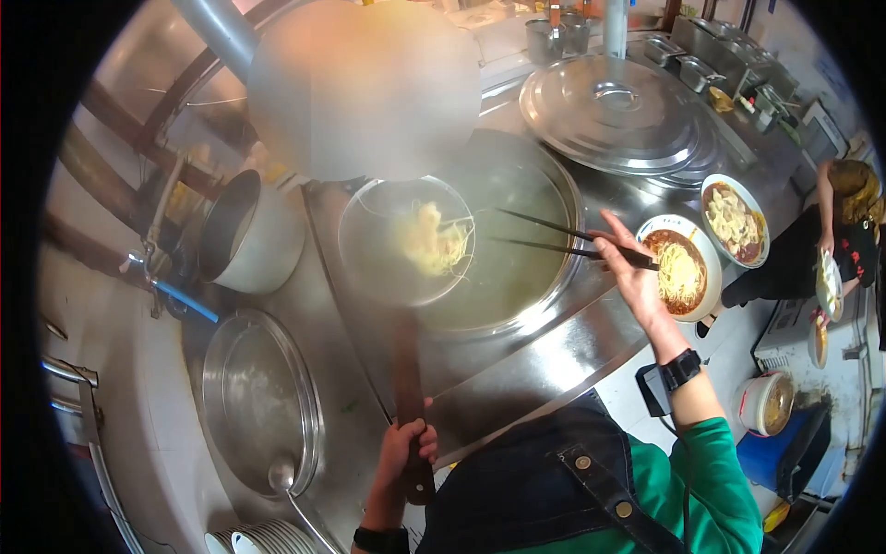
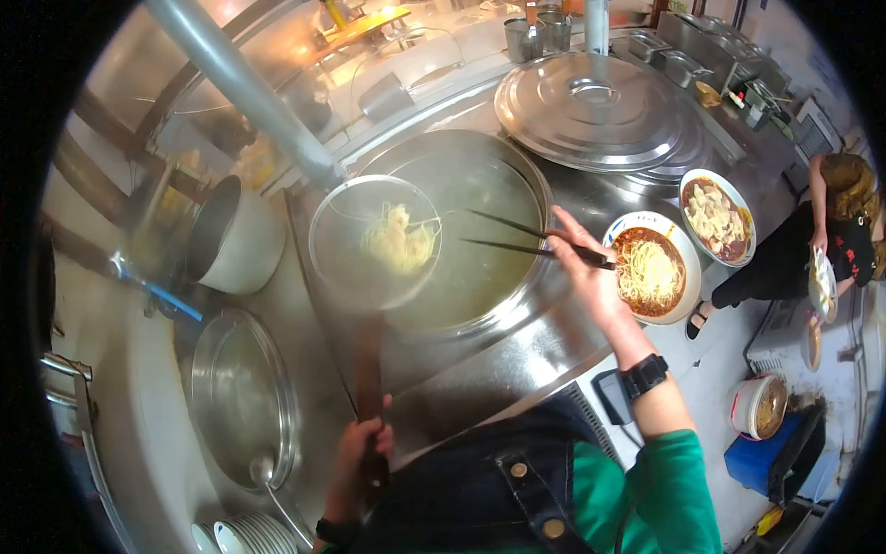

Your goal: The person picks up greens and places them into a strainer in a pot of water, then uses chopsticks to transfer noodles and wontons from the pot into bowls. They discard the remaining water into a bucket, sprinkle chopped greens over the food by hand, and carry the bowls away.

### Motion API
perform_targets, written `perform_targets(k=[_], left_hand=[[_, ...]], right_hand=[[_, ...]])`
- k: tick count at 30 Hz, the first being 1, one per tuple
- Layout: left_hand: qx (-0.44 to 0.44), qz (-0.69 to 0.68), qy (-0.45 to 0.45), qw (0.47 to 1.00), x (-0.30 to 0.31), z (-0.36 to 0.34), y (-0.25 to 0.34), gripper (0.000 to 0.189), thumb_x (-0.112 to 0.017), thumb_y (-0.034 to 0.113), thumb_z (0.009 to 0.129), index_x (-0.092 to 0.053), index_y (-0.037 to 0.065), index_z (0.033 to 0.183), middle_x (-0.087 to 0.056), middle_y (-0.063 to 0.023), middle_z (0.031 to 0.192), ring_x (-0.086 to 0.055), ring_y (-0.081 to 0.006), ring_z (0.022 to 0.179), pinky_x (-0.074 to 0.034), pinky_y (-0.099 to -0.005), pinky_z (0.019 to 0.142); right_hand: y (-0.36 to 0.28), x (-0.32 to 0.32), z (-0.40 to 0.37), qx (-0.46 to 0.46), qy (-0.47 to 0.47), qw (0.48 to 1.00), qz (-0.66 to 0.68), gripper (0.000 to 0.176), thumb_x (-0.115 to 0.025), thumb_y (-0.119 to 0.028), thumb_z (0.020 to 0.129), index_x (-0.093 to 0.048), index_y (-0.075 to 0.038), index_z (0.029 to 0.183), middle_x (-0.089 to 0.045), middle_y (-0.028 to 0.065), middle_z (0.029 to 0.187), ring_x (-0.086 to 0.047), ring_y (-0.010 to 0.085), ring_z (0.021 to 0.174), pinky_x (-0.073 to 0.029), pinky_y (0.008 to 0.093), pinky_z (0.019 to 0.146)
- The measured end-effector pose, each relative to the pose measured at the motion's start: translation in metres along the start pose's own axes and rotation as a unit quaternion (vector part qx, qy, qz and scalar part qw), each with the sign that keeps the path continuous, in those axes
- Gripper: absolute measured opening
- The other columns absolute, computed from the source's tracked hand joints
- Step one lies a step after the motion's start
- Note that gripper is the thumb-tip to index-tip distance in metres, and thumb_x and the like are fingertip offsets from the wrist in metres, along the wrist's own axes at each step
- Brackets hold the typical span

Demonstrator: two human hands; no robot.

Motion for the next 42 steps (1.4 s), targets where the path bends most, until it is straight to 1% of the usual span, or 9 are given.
perform_targets(k=[4, 10, 16, 24, 26, 27, 31, 36, 42], left_hand=[[0.02, -0.037, -0.026, 0.999, 0.002, -0.006, -0.008, 0.047, -0.042, 0.011, 0.08, -0.032, 0.01, 0.126, -0.039, -0.0024, 0.061, -0.039, -0.0107, 0.047, -0.039, -0.0276, 0.046], [0.009, -0.04, -0.012, 0.999, -0.003, -0.018, -0.009, 0.044, -0.043, 0.014, 0.081, -0.034, 0.01, 0.125, -0.039, -0.002, 0.063, -0.039, -0.0107, 0.049, -0.04, -0.0276, 0.048], [-0.007, -0.033, -0.006, 0.999, 0.002, -0.005, -0.006, 0.042, -0.043, 0.014, 0.081, -0.037, 0.008, 0.122, -0.04, -0.0022, 0.063, -0.041, -0.0111, 0.049, -0.041, -0.0291, 0.048], [-0.045, -0.021, 0.039, 0.998, 0.018, 0.011, -0.005, 0.041, -0.045, 0.014, 0.08, -0.039, 0.006, 0.12, -0.043, -0.0028, 0.062, -0.044, -0.0111, 0.049, -0.042, -0.0291, 0.046], [-0.057, -0.009, 0.051, 0.997, 0.017, 0.008, 0.001, 0.042, -0.045, 0.014, 0.08, -0.039, 0.006, 0.12, -0.043, -0.0028, 0.062, -0.044, -0.011, 0.048, -0.042, -0.0291, 0.046], [-0.068, 0.007, 0.061, 0.996, 0.016, 0.006, 0.005, 0.042, -0.045, 0.013, 0.08, -0.038, 0.006, 0.121, -0.043, -0.0028, 0.061, -0.044, -0.0109, 0.048, -0.041, -0.029, 0.045], [-0.072, 0.009, 0.05, 0.996, 0.014, 0.005, 0.012, 0.044, -0.044, 0.013, 0.08, -0.037, 0.006, 0.123, -0.043, -0.0029, 0.062, -0.044, -0.0112, 0.048, -0.042, -0.029, 0.046], [0.006, -0.058, -0.03, 0.998, 0.016, 0.025, -0.022, 0.049, -0.045, 0.013, 0.079, -0.033, 0.007, 0.126, -0.042, -0.0027, 0.061, -0.041, -0.0108, 0.048, -0.04, -0.0291, 0.047], [0.015, 0.049, -0.042, 0.998, -0.015, 0.025, -0.006, 0.05, -0.044, 0.011, 0.078, -0.032, 0.008, 0.127, -0.042, -0.0029, 0.061, -0.041, -0.011, 0.048, -0.039, -0.0293, 0.047]], right_hand=[[0.007, -0.025, 0.002, -0.004, 0.004, 1.0, -0.011, 0.032, -0.053, -0.016, 0.085, -0.051, -0.006, 0.115, -0.061, 0.01, 0.095, -0.056, 0.0116, 0.08, -0.046, 0.0252, 0.071], [0.049, 0.021, 0.026, 0.013, 0.201, 0.958, 0.203, 0.019, -0.055, -0.013, 0.083, -0.053, 0.0, 0.098, -0.06, 0.0117, 0.079, -0.06, 0.0167, 0.061, -0.045, 0.0212, 0.052], [0.029, 0.08, 0.032, 0.033, 0.342, 0.87, 0.353, 0.021, -0.057, -0.009, 0.079, -0.052, 0.002, 0.096, -0.056, 0.0086, 0.088, -0.062, 0.0247, 0.068, -0.052, 0.0215, 0.058], [0.047, 0.077, 0.023, 0.027, 0.315, 0.913, 0.259, 0.02, -0.056, -0.013, 0.082, -0.053, -0.001, 0.097, -0.055, 0.0042, 0.085, -0.062, 0.0208, 0.069, -0.046, 0.02, 0.056], [0.054, 0.051, 0.019, -0.023, 0.237, 0.951, 0.196, 0.016, -0.058, -0.017, 0.081, -0.056, -0.004, 0.09, -0.057, 0.0023, 0.076, -0.059, 0.0128, 0.066, -0.041, 0.0199, 0.051], [0.063, 0.036, 0.018, -0.032, 0.116, 0.986, 0.113, 0.014, -0.059, -0.018, 0.081, -0.059, -0.005, 0.086, -0.058, 0.0018, 0.076, -0.056, 0.0094, 0.064, -0.041, 0.0206, 0.054], [0.039, -0.01, -0.014, -0.054, -0.056, 0.993, -0.089, 0.015, -0.056, -0.012, 0.081, -0.062, -0.002, 0.092, -0.062, 0.0024, 0.081, -0.055, 0.009, 0.073, -0.044, 0.0219, 0.067], [0.024, 0.019, -0.026, -0.025, -0.02, 0.995, -0.099, 0.015, -0.054, -0.009, 0.083, -0.061, -0.001, 0.094, -0.061, 0.0046, 0.084, -0.054, 0.0097, 0.077, -0.042, 0.022, 0.072], [-0.034, 0.055, -0.055, 0.055, 0.087, 0.992, -0.066, 0.012, -0.053, -0.004, 0.082, -0.06, -0.001, 0.092, -0.063, 0.0097, 0.091, -0.059, 0.0138, 0.081, -0.047, 0.0258, 0.072]])
Point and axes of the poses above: each hand's wrist, its own z-axis towards the middle knuckle, its own x-axis out of the back of the hand, y = z × x, the point moved 5 cm from there along z, towards the middle knuckle
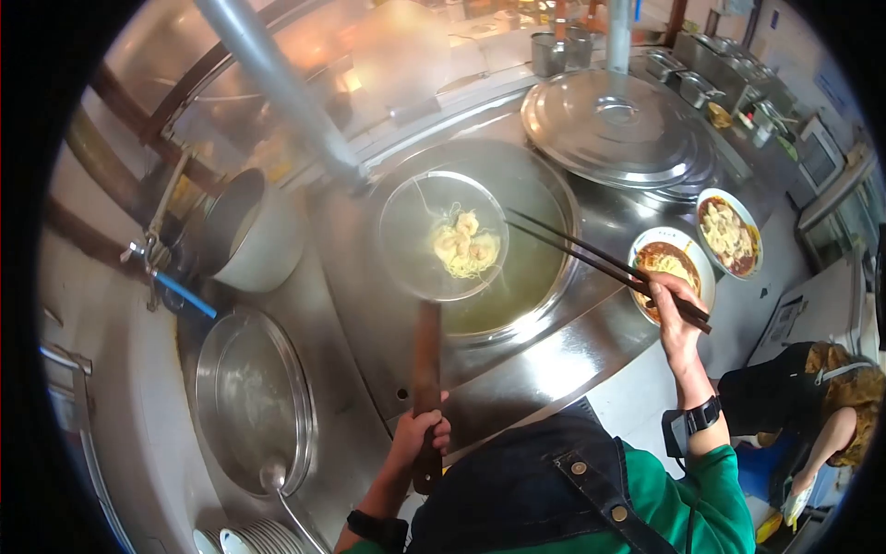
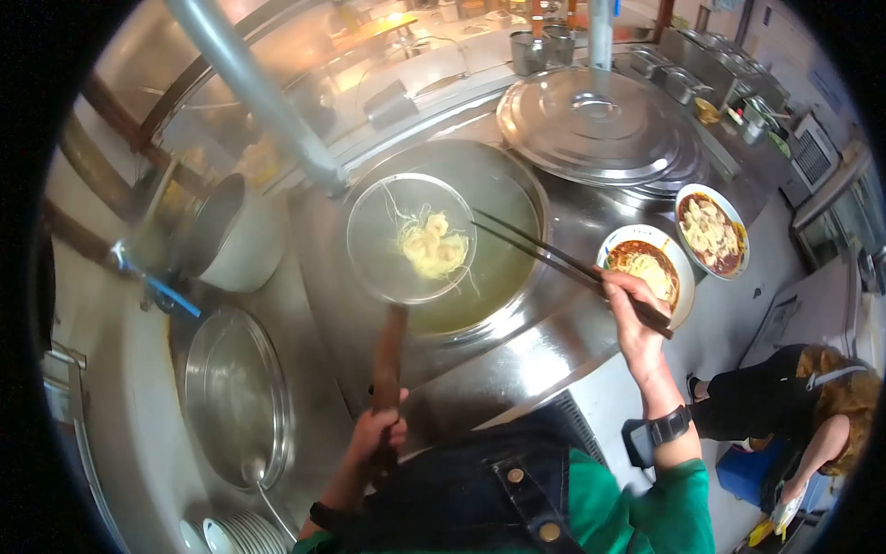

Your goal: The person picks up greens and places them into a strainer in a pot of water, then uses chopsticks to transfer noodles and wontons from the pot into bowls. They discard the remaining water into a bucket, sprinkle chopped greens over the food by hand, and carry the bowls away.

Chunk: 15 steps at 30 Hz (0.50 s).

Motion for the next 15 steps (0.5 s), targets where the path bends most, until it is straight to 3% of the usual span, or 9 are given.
perform_targets(k=[3, 6, 9, 15], left_hand=[[0.003, 0.022, -0.023, 0.999, -0.031, 0.008, 0.026, 0.048, -0.042, 0.009, 0.079, -0.033, 0.007, 0.126, -0.042, -0.0036, 0.06, -0.041, -0.0121, 0.046, -0.04, -0.0306, 0.046], [0.006, 0.051, -0.092, 0.994, -0.058, 0.026, 0.048, 0.046, -0.041, 0.007, 0.079, -0.035, 0.007, 0.125, -0.042, -0.0044, 0.058, -0.04, -0.0131, 0.044, -0.041, -0.0326, 0.045], [0.014, 0.082, -0.147, 0.986, -0.101, 0.039, 0.071, 0.044, -0.04, 0.007, 0.08, -0.037, 0.007, 0.124, -0.042, -0.0047, 0.058, -0.04, -0.0127, 0.043, -0.041, -0.0316, 0.043], [0.038, 0.152, -0.26, 0.953, -0.195, 0.067, 0.098, 0.035, -0.043, 0.012, 0.081, -0.041, 0.009, 0.116, -0.043, -0.0022, 0.059, -0.041, -0.0112, 0.044, -0.04, -0.0276, 0.043]], right_hand=[[-0.02, -0.006, -0.001, 0.168, -0.065, 0.983, -0.046, 0.013, -0.054, 0.002, 0.079, -0.059, 0.002, 0.091, -0.063, 0.0129, 0.093, -0.059, 0.024, 0.094, -0.048, 0.0301, 0.076], [-0.033, -0.004, 0.003, 0.309, -0.043, 0.942, -0.124, 0.02, -0.061, 0.004, 0.071, -0.06, -0.003, 0.09, -0.062, 0.0132, 0.093, -0.063, 0.0225, 0.078, -0.051, 0.0287, 0.068], [-0.04, 0.024, 0.003, 0.298, 0.008, 0.938, -0.175, 0.023, -0.063, 0.004, 0.068, -0.06, -0.006, 0.089, -0.063, 0.012, 0.091, -0.063, 0.0218, 0.072, -0.051, 0.0288, 0.066], [-0.046, 0.086, 0.006, 0.315, 0.155, 0.908, -0.23, 0.021, -0.062, 0.008, 0.068, -0.061, -0.002, 0.087, -0.064, 0.0123, 0.082, -0.063, 0.0246, 0.082, -0.052, 0.0299, 0.071]])
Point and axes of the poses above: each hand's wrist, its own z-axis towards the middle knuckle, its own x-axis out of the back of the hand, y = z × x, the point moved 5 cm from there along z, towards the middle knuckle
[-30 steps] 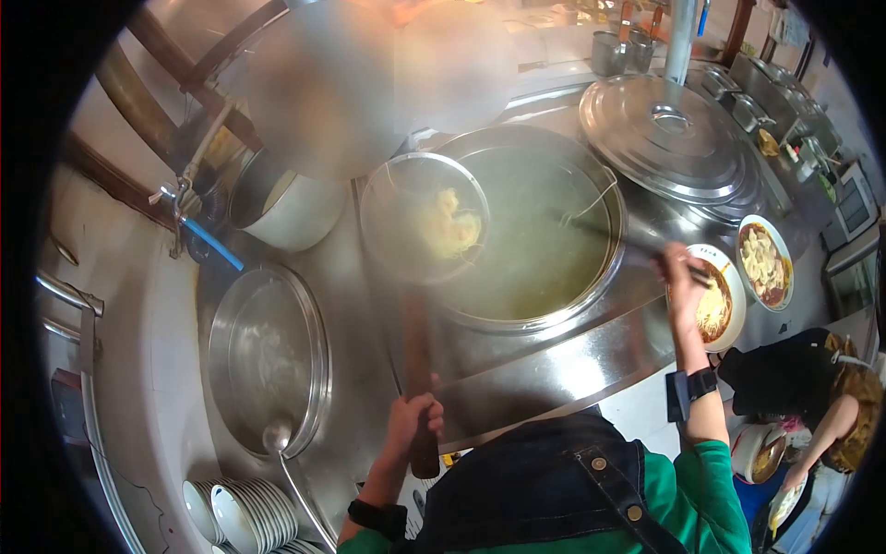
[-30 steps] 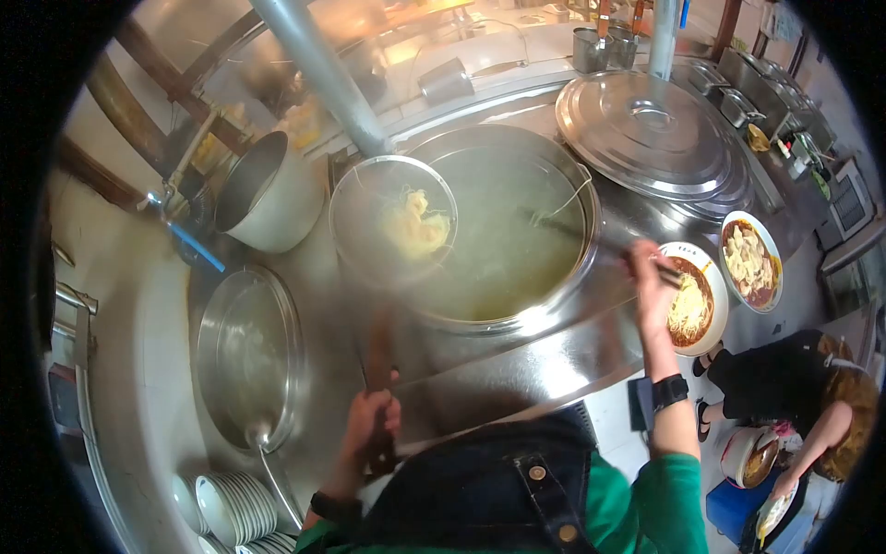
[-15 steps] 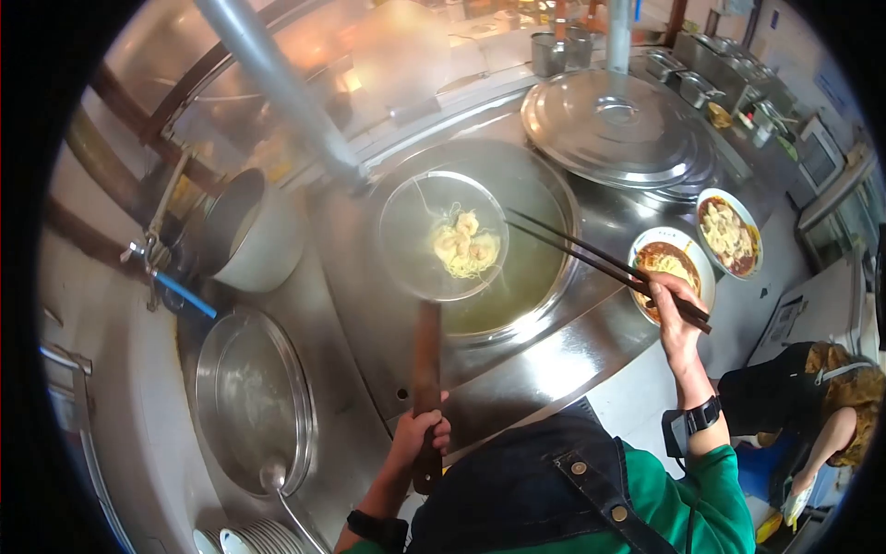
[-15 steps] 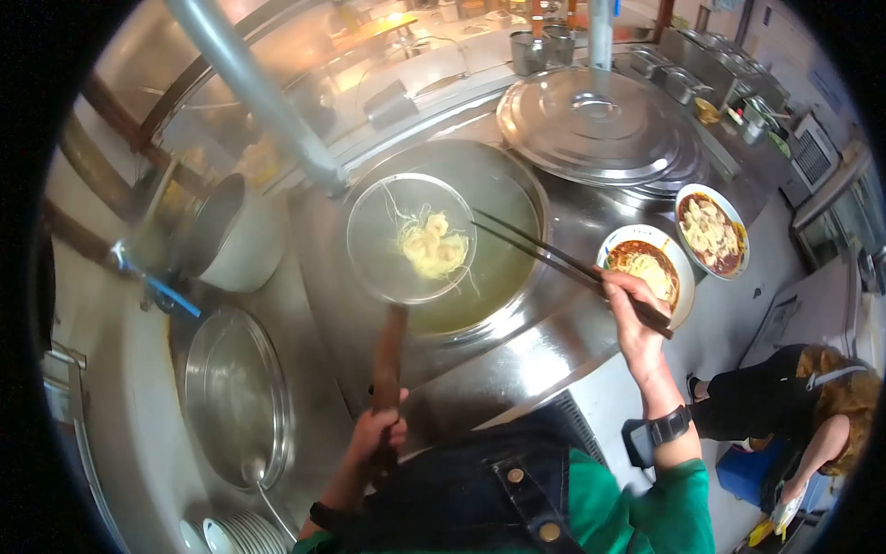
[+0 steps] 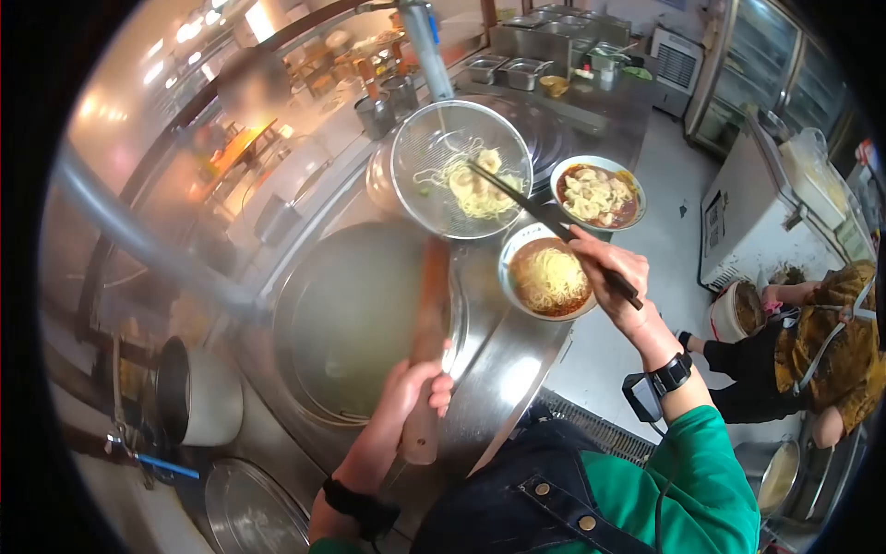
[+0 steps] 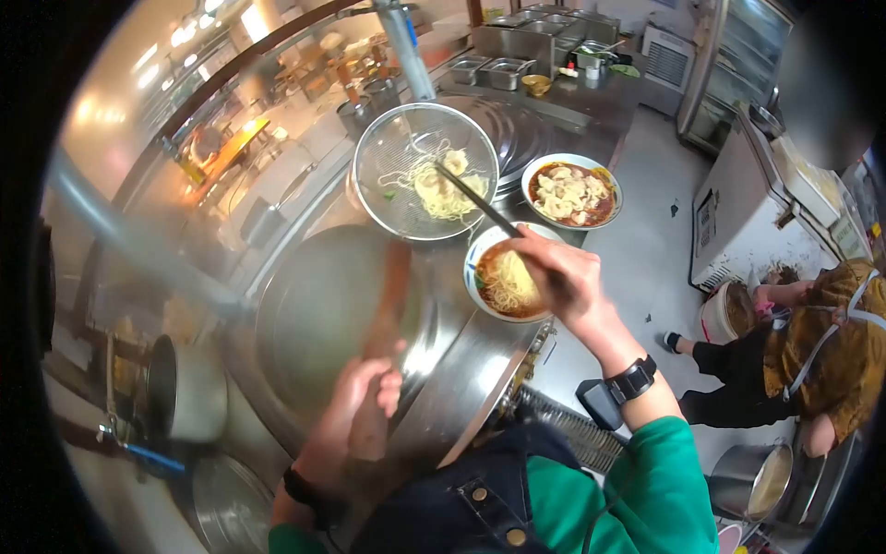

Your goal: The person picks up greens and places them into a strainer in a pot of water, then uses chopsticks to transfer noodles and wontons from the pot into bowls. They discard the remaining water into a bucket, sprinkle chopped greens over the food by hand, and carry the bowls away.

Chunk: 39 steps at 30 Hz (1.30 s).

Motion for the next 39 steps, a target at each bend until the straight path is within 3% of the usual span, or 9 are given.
perform_targets(k=[6, 15, 22, 28, 39], left_hand=[[0.002, 0.057, -0.033, 0.998, -0.042, 0.063, 0.008, 0.036, -0.045, 0.011, 0.079, -0.039, 0.007, 0.115, -0.043, -0.0032, 0.058, -0.042, -0.012, 0.044, -0.04, -0.0283, 0.043], [-0.017, 0.125, -0.055, 0.99, -0.07, 0.099, 0.012, 0.036, -0.046, 0.01, 0.078, -0.039, 0.004, 0.113, -0.044, -0.0032, 0.057, -0.042, -0.0114, 0.043, -0.04, -0.0282, 0.041], [-0.033, 0.172, -0.019, 0.984, -0.079, 0.104, 0.015, 0.038, -0.045, 0.009, 0.077, -0.038, 0.003, 0.114, -0.044, -0.0034, 0.057, -0.043, -0.0118, 0.043, -0.04, -0.028, 0.039], [-0.033, 0.171, -0.019, 0.985, -0.077, 0.112, 0.014, 0.039, -0.043, 0.008, 0.077, -0.038, 0.001, 0.115, -0.044, -0.0036, 0.057, -0.043, -0.0119, 0.042, -0.04, -0.0282, 0.039], [-0.041, 0.191, -0.019, 0.981, -0.076, 0.117, 0.015, 0.041, -0.042, 0.007, 0.076, -0.037, 0.0, 0.116, -0.044, -0.0033, 0.056, -0.043, -0.0116, 0.042, -0.04, -0.0278, 0.038]], right_hand=[[0.021, 0.047, -0.003, -0.026, 0.023, 0.992, -0.118, 0.021, -0.061, 0.01, 0.068, -0.06, -0.002, 0.085, -0.063, 0.0123, 0.077, -0.062, 0.0257, 0.084, -0.052, 0.0318, 0.072], [0.022, 0.079, -0.018, -0.056, 0.033, 0.973, -0.22, 0.021, -0.06, 0.01, 0.067, -0.06, -0.003, 0.084, -0.063, 0.0129, 0.076, -0.063, 0.0253, 0.082, -0.052, 0.0297, 0.065], [0.012, 0.093, -0.026, -0.058, 0.072, 0.972, -0.215, 0.02, -0.06, 0.008, 0.068, -0.06, -0.004, 0.084, -0.062, 0.0143, 0.075, -0.063, 0.0249, 0.08, -0.052, 0.0298, 0.064], [0.013, 0.074, -0.031, -0.091, 0.012, 0.978, -0.188, 0.022, -0.062, 0.003, 0.069, -0.06, -0.008, 0.087, -0.062, 0.0127, 0.08, -0.063, 0.0236, 0.079, -0.052, 0.0295, 0.065], [0.016, 0.092, -0.034, -0.077, 0.047, 0.968, -0.232, 0.023, -0.06, 0.006, 0.069, -0.059, -0.006, 0.088, -0.061, 0.0148, 0.076, -0.063, 0.0251, 0.075, -0.052, 0.0302, 0.062]])
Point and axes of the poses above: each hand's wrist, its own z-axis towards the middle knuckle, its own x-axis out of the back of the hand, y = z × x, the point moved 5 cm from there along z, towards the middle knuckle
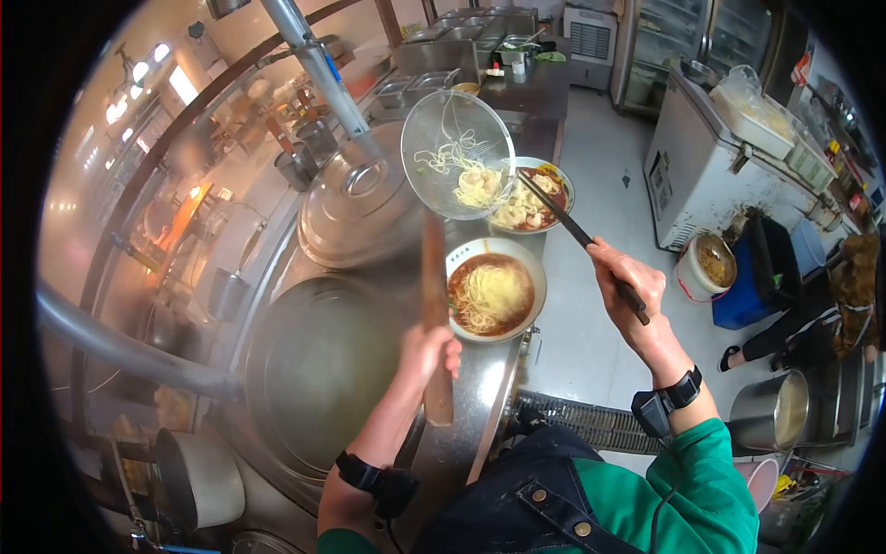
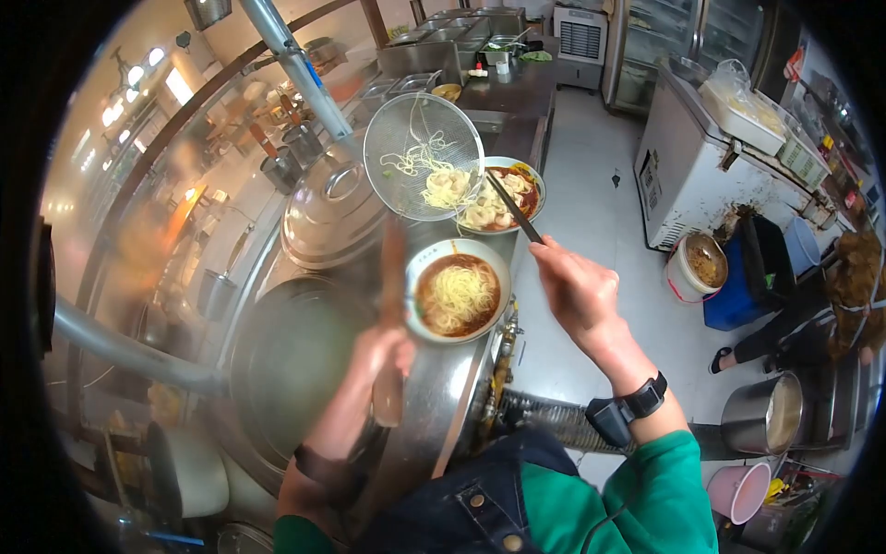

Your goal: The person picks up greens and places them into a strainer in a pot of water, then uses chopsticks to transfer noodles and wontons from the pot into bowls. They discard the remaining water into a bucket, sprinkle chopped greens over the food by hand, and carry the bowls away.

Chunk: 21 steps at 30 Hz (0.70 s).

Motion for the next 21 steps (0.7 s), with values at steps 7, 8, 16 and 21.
perform_targets(k=[7, 8, 16, 21], left_hand=[[0.012, 0.007, 0.009, 1.0, -0.002, -0.002, 0.001, 0.044, -0.042, 0.008, 0.077, -0.035, -0.001, 0.119, -0.045, -0.0031, 0.057, -0.043, -0.0113, 0.043, -0.04, -0.0269, 0.039], [0.012, 0.009, 0.008, 1.0, -0.002, -0.002, 0.001, 0.044, -0.042, 0.008, 0.077, -0.035, -0.001, 0.119, -0.045, -0.0031, 0.057, -0.043, -0.0113, 0.043, -0.04, -0.0269, 0.039], [-0.003, 0.013, 0.016, 1.0, 0.0, 0.004, -0.002, 0.043, -0.042, 0.009, 0.078, -0.035, -0.002, 0.119, -0.045, -0.0031, 0.058, -0.045, -0.0112, 0.044, -0.041, -0.0272, 0.04], [0.002, 0.01, 0.007, 1.0, -0.004, 0.003, 0.0, 0.044, -0.042, 0.008, 0.078, -0.035, -0.003, 0.119, -0.045, -0.0033, 0.057, -0.045, -0.0115, 0.043, -0.041, -0.0272, 0.04]], right_hand=[[-0.014, -0.02, 0.003, 0.003, -0.037, 0.999, 0.038, 0.025, -0.062, 0.002, 0.068, -0.059, -0.01, 0.09, -0.062, 0.0149, 0.084, -0.063, 0.0249, 0.074, -0.052, 0.0302, 0.063], [-0.013, -0.023, 0.003, 0.006, -0.036, 0.998, 0.044, 0.025, -0.062, 0.002, 0.068, -0.059, -0.01, 0.09, -0.062, 0.0147, 0.083, -0.063, 0.0247, 0.073, -0.052, 0.03, 0.062], [0.001, -0.002, -0.001, -0.01, 0.003, 1.0, -0.015, 0.024, -0.061, 0.004, 0.069, -0.06, -0.009, 0.09, -0.062, 0.0144, 0.077, -0.063, 0.025, 0.071, -0.051, 0.0301, 0.059], [-0.012, -0.012, 0.006, 0.008, 0.008, 0.998, 0.059, 0.024, -0.063, 0.003, 0.068, -0.059, -0.008, 0.09, -0.062, 0.0157, 0.085, -0.063, 0.0258, 0.071, -0.052, 0.0298, 0.06]])
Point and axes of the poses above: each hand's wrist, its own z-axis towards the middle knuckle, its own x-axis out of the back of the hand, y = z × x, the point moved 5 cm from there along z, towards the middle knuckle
